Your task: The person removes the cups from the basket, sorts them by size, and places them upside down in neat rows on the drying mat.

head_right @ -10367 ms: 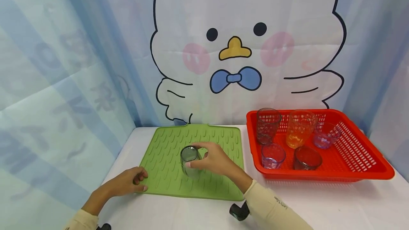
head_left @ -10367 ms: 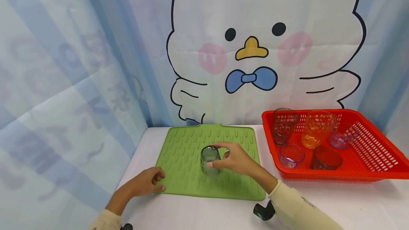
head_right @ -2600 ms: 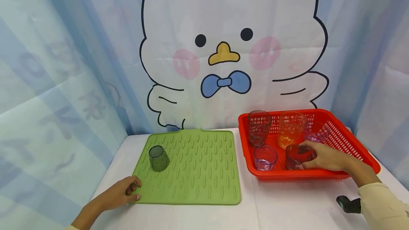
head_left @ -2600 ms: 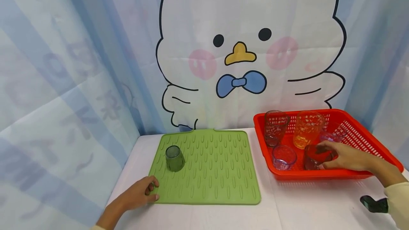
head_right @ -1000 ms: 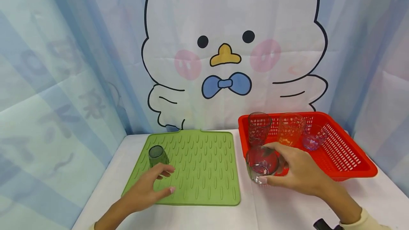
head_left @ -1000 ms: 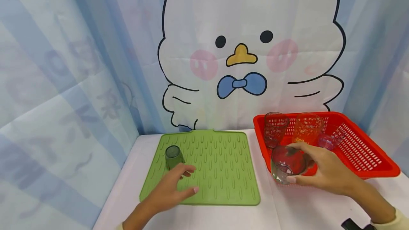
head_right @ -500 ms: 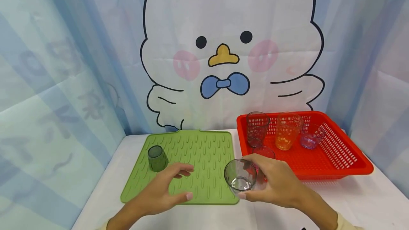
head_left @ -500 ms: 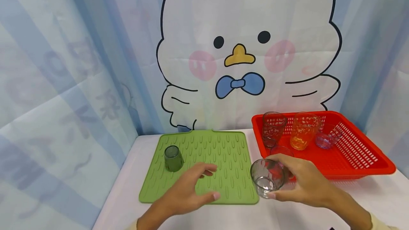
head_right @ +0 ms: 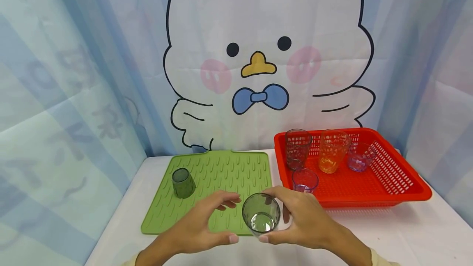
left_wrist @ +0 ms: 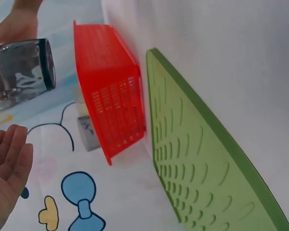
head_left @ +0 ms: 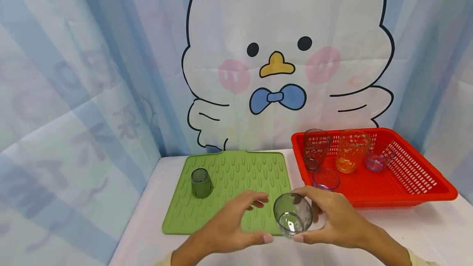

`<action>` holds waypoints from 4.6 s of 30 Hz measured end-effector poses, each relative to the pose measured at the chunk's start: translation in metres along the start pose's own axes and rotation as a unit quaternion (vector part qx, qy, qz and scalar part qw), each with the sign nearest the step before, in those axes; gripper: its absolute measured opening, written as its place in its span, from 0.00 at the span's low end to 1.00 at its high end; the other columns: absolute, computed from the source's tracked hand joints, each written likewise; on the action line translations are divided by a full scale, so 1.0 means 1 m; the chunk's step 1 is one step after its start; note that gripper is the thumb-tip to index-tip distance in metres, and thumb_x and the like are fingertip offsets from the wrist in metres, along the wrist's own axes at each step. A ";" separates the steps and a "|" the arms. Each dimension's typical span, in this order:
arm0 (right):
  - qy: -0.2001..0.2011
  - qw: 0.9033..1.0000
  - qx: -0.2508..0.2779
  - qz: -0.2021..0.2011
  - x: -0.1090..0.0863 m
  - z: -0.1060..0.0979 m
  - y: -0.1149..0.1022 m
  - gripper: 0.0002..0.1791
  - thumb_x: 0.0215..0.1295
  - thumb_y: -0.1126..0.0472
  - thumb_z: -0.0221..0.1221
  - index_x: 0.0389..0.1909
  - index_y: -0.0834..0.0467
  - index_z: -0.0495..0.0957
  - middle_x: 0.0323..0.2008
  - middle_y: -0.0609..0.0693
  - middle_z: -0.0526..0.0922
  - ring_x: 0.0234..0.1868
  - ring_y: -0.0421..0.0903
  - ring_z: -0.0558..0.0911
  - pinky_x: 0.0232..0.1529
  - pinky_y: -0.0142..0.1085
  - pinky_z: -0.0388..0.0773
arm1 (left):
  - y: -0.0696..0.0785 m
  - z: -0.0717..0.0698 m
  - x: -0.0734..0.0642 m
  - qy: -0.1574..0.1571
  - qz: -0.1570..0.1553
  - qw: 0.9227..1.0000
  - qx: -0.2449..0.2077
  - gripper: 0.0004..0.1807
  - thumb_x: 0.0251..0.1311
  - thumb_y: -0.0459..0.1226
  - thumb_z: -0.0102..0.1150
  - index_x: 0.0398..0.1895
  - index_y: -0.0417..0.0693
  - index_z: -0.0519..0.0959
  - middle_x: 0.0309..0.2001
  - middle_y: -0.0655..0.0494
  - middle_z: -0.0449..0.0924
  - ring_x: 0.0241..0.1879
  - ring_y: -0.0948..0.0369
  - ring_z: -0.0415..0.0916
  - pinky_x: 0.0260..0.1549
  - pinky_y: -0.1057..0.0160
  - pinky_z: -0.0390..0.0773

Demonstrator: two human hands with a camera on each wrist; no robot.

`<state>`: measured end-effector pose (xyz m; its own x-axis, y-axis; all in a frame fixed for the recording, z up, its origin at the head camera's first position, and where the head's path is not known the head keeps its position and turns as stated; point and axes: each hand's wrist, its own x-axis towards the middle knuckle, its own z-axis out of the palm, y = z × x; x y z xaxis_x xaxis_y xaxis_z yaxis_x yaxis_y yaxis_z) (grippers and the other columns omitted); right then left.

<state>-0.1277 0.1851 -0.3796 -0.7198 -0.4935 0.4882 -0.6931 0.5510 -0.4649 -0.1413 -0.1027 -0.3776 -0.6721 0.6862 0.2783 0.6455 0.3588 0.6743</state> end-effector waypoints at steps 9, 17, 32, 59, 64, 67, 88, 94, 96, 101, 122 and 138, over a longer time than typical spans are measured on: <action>-0.008 0.999 0.018 -0.027 0.001 0.010 -0.003 0.38 0.42 0.38 0.78 0.56 0.44 0.77 0.36 0.32 0.80 0.24 0.28 0.70 0.24 0.19 0.68 | 0.003 0.008 0.005 -0.008 0.042 0.999 0.023 0.39 0.60 0.54 0.68 0.71 0.54 0.66 0.59 0.62 0.74 0.57 0.67 0.74 0.54 0.65 0.78; 0.002 0.998 0.010 -0.058 0.001 0.014 0.000 0.38 0.40 0.34 0.77 0.53 0.45 0.79 0.35 0.31 0.80 0.23 0.27 0.69 0.24 0.16 0.64 | 0.001 0.013 0.006 -0.017 0.058 0.998 0.032 0.42 0.55 0.54 0.72 0.71 0.56 0.66 0.55 0.63 0.75 0.54 0.71 0.74 0.51 0.68 0.78; -0.017 0.999 0.008 -0.038 -0.004 0.022 0.003 0.40 0.36 0.33 0.77 0.52 0.44 0.79 0.32 0.29 0.78 0.24 0.25 0.69 0.23 0.18 0.65 | -0.004 0.023 0.006 -0.004 0.077 0.995 0.059 0.38 0.55 0.54 0.73 0.67 0.56 0.68 0.50 0.63 0.76 0.49 0.72 0.74 0.47 0.72 0.78; -0.158 0.911 0.378 0.036 -0.010 0.068 0.033 0.40 0.53 0.67 0.72 0.69 0.54 0.69 0.55 0.50 0.81 0.43 0.38 0.79 0.35 0.34 0.81 | 0.004 0.013 0.012 0.031 0.052 0.997 0.039 0.35 0.56 0.54 0.70 0.65 0.54 0.71 0.51 0.62 0.77 0.50 0.70 0.74 0.48 0.70 0.79; -0.147 0.923 0.353 0.039 -0.011 0.068 0.036 0.32 0.55 0.65 0.70 0.62 0.55 0.74 0.44 0.48 0.84 0.37 0.33 0.77 0.29 0.32 0.78 | 0.004 0.015 0.011 0.024 0.036 0.999 0.019 0.38 0.57 0.53 0.71 0.67 0.50 0.69 0.56 0.59 0.78 0.52 0.68 0.76 0.49 0.70 0.79; -0.147 0.924 0.348 0.050 -0.012 0.068 0.037 0.28 0.56 0.64 0.70 0.59 0.54 0.76 0.39 0.48 0.85 0.35 0.33 0.77 0.28 0.32 0.77 | 0.002 0.015 0.011 0.021 0.040 0.999 0.017 0.39 0.57 0.52 0.71 0.68 0.48 0.68 0.57 0.57 0.78 0.52 0.67 0.77 0.49 0.70 0.79; -0.101 0.920 0.374 0.054 -0.011 0.057 0.036 0.29 0.59 0.70 0.66 0.62 0.62 0.71 0.41 0.45 0.83 0.30 0.34 0.82 0.27 0.36 0.82 | -0.004 0.010 0.002 0.023 0.006 0.999 0.030 0.45 0.55 0.58 0.71 0.73 0.53 0.63 0.59 0.57 0.75 0.54 0.66 0.74 0.50 0.64 0.80; -0.081 0.912 0.399 0.054 -0.011 0.051 0.035 0.29 0.59 0.74 0.64 0.62 0.62 0.71 0.43 0.47 0.83 0.30 0.38 0.85 0.27 0.37 0.83 | -0.005 0.008 -0.002 0.036 -0.012 0.997 0.061 0.40 0.54 0.59 0.70 0.67 0.55 0.68 0.56 0.62 0.75 0.53 0.66 0.73 0.50 0.62 0.79; -0.071 0.911 0.404 0.045 -0.011 0.050 0.035 0.28 0.60 0.75 0.63 0.62 0.63 0.70 0.44 0.48 0.84 0.31 0.41 0.86 0.27 0.37 0.83 | -0.007 0.009 -0.003 0.036 -0.011 0.997 0.066 0.38 0.55 0.60 0.70 0.65 0.57 0.68 0.55 0.63 0.75 0.53 0.66 0.74 0.50 0.62 0.79; -0.054 0.909 0.410 0.055 -0.009 0.046 0.030 0.29 0.59 0.76 0.63 0.62 0.62 0.70 0.46 0.49 0.86 0.31 0.44 0.88 0.29 0.37 0.84 | -0.012 0.012 -0.006 0.022 -0.026 0.996 0.082 0.38 0.54 0.62 0.68 0.64 0.57 0.69 0.55 0.63 0.76 0.53 0.66 0.74 0.50 0.61 0.79; -0.005 0.910 0.412 0.044 -0.006 0.045 0.019 0.32 0.58 0.78 0.63 0.65 0.63 0.70 0.48 0.43 0.82 0.32 0.44 0.88 0.30 0.43 0.86 | -0.031 0.010 -0.018 -0.059 -0.114 0.991 0.038 0.45 0.55 0.63 0.67 0.73 0.56 0.65 0.62 0.62 0.74 0.58 0.64 0.74 0.54 0.58 0.79; 0.011 0.919 0.389 0.055 -0.006 0.044 0.031 0.32 0.58 0.78 0.64 0.64 0.60 0.71 0.53 0.39 0.80 0.33 0.44 0.88 0.31 0.40 0.86 | -0.117 -0.046 -0.066 -0.056 -0.163 0.984 0.031 0.22 0.66 0.49 0.64 0.53 0.43 0.80 0.47 0.53 0.82 0.44 0.57 0.80 0.42 0.61 0.80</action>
<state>-0.1462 0.1757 -0.4293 -0.7926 -0.4445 0.4173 -0.4402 -0.0563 -0.8961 -0.1888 -0.2195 -0.4433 -0.8056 0.5918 -0.0258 0.4250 0.6079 0.6707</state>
